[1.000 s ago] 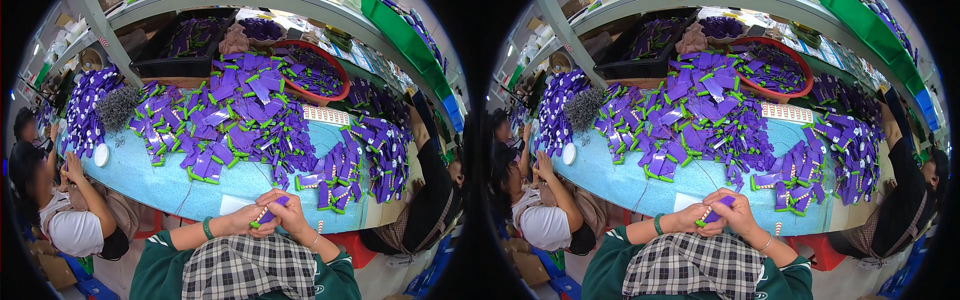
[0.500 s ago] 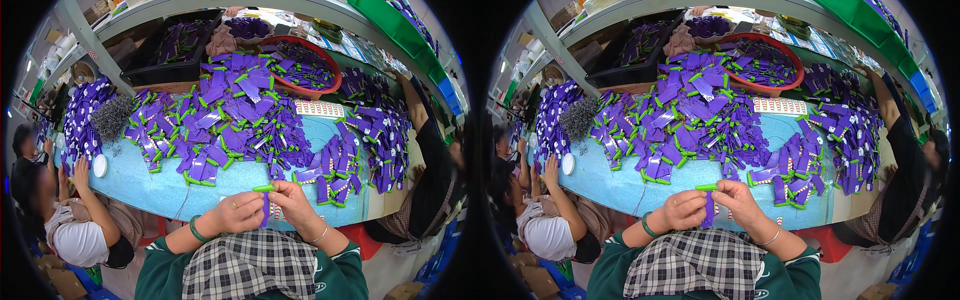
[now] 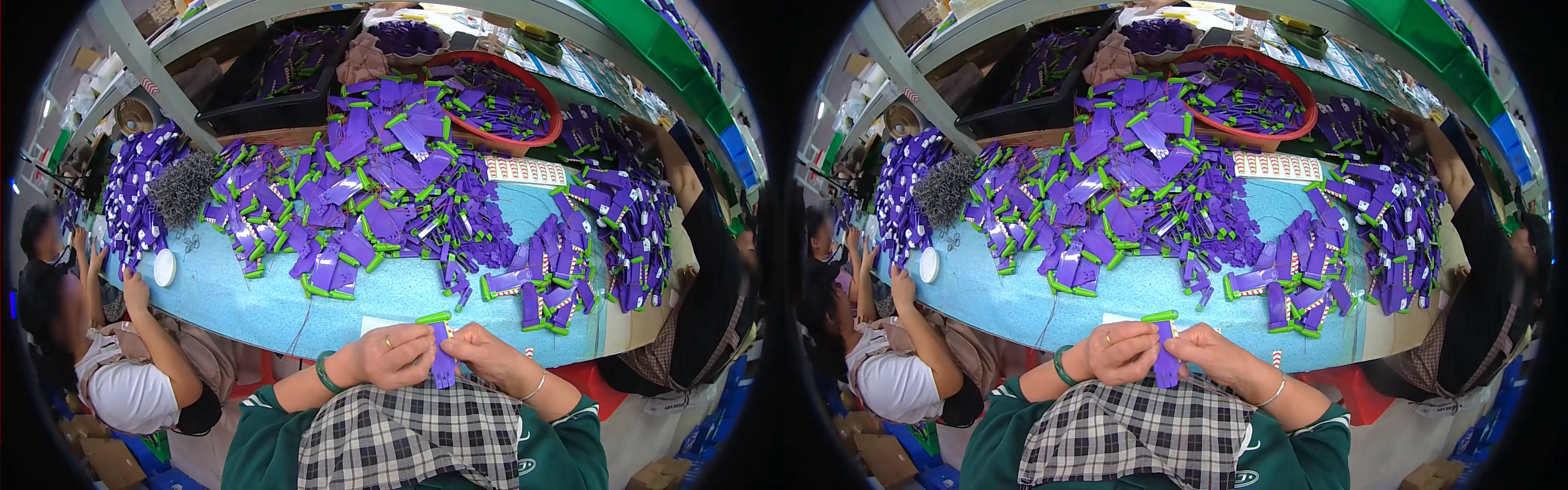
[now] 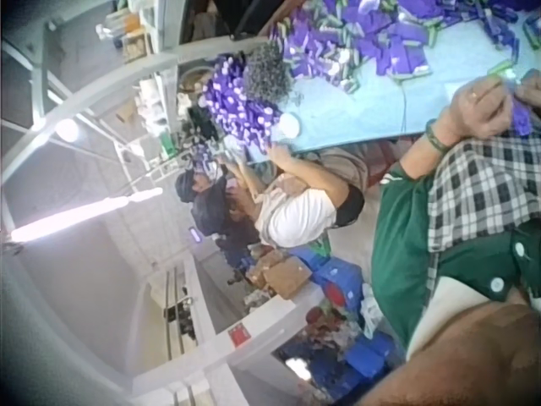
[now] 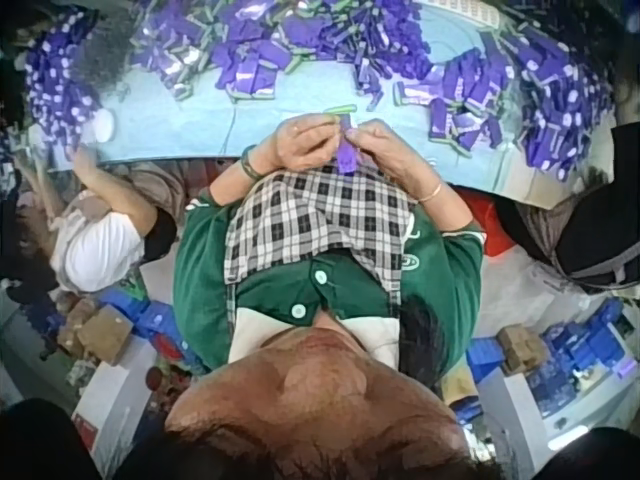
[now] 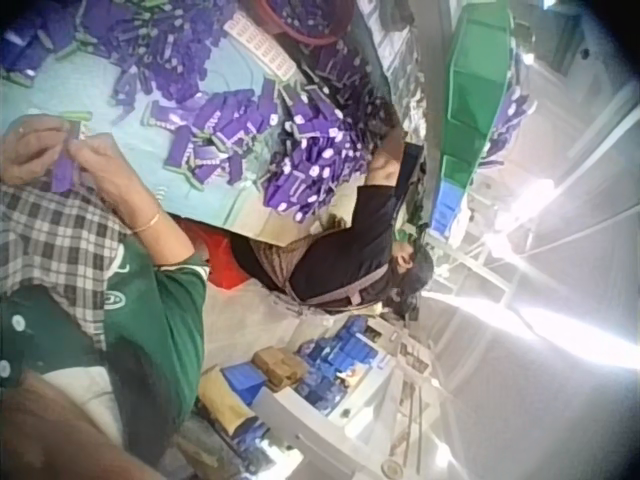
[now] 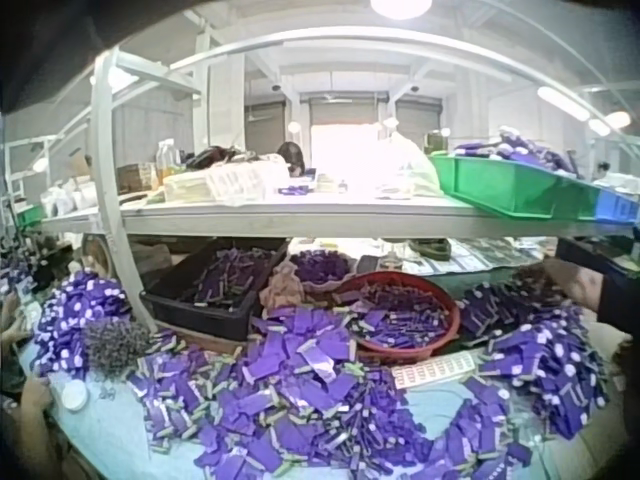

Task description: The person sits at a table in a workshop and assembles purple and green plastic candy cane toys. They pick up a purple plastic piece and a green plastic piece, fit them together, and place the finished toy on the table. The person repeats this assembly process continuously throughout the video.

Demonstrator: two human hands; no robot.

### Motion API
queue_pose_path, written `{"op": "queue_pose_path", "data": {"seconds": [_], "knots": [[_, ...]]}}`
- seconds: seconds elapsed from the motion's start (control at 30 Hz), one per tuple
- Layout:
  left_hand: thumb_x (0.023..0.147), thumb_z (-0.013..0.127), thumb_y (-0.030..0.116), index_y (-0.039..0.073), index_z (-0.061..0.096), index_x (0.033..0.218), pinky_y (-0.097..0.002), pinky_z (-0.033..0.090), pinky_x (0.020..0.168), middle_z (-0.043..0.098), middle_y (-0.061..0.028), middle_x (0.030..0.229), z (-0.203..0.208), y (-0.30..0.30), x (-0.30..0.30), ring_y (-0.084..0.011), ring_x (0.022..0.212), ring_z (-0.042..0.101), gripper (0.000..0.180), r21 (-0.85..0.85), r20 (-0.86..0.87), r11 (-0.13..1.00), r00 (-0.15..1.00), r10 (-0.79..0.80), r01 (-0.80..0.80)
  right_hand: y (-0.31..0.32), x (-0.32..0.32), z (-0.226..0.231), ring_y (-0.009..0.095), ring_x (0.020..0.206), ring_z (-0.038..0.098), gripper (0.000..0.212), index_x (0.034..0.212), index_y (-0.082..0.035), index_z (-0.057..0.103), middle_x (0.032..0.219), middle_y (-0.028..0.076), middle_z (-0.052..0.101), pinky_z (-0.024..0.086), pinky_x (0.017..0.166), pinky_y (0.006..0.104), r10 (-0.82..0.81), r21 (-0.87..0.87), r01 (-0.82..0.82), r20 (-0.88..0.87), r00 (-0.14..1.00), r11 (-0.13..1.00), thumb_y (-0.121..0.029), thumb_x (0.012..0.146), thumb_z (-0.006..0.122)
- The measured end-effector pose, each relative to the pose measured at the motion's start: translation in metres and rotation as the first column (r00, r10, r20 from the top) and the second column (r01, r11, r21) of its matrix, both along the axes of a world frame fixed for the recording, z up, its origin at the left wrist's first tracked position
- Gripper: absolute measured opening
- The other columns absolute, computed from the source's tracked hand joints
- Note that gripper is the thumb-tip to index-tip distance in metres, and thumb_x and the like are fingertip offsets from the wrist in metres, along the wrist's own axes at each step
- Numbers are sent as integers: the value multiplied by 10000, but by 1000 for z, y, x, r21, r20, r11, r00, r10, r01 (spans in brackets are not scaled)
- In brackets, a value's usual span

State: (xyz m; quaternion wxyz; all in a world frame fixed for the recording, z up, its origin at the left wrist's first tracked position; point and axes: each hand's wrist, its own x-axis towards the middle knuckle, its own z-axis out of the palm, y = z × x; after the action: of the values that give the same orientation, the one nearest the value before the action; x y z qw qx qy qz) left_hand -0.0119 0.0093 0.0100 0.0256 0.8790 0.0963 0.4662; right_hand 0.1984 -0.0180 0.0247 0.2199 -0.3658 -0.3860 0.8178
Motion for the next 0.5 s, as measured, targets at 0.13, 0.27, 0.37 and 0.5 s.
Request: {"op": "queue_pose_path", "data": {"seconds": [0.13,0.27,0.37,0.5], "knots": [[678,635,-79,8,618,828,-336,561,631,606,-127,889,-9,3,3,-282,788,639,174,-210,72,976,994,81,-64,-5,19,-7,167,762,580,218,759,8,626,740,77,616,456,666,286,122,269,-53,-248,961,962,-142,905,565],[705,638,-101,7,620,855,-318,526,624,610,-96,845,-11,2,21,-247,754,632,185,-607,107,795,990,89,-6,-10,6,-9,237,811,598,178,913,9,606,829,114,616,488,750,317,-670,891,207,135,730,404,14,747,670],[740,684,18,18,585,943,-336,495,585,575,-95,834,-18,13,43,-241,697,611,227,-691,-64,722,998,-10,-37,-15,20,-41,201,783,596,182,938,13,597,890,105,612,493,721,299,-622,858,242,109,776,453,21,765,651],[777,692,207,55,566,915,-371,502,550,548,-88,838,-23,25,70,-247,707,626,241,-496,-461,799,883,90,-340,-5,36,-42,125,822,595,154,1019,-12,560,954,30,581,559,726,317,-847,347,836,-173,502,425,27,878,512]]}}
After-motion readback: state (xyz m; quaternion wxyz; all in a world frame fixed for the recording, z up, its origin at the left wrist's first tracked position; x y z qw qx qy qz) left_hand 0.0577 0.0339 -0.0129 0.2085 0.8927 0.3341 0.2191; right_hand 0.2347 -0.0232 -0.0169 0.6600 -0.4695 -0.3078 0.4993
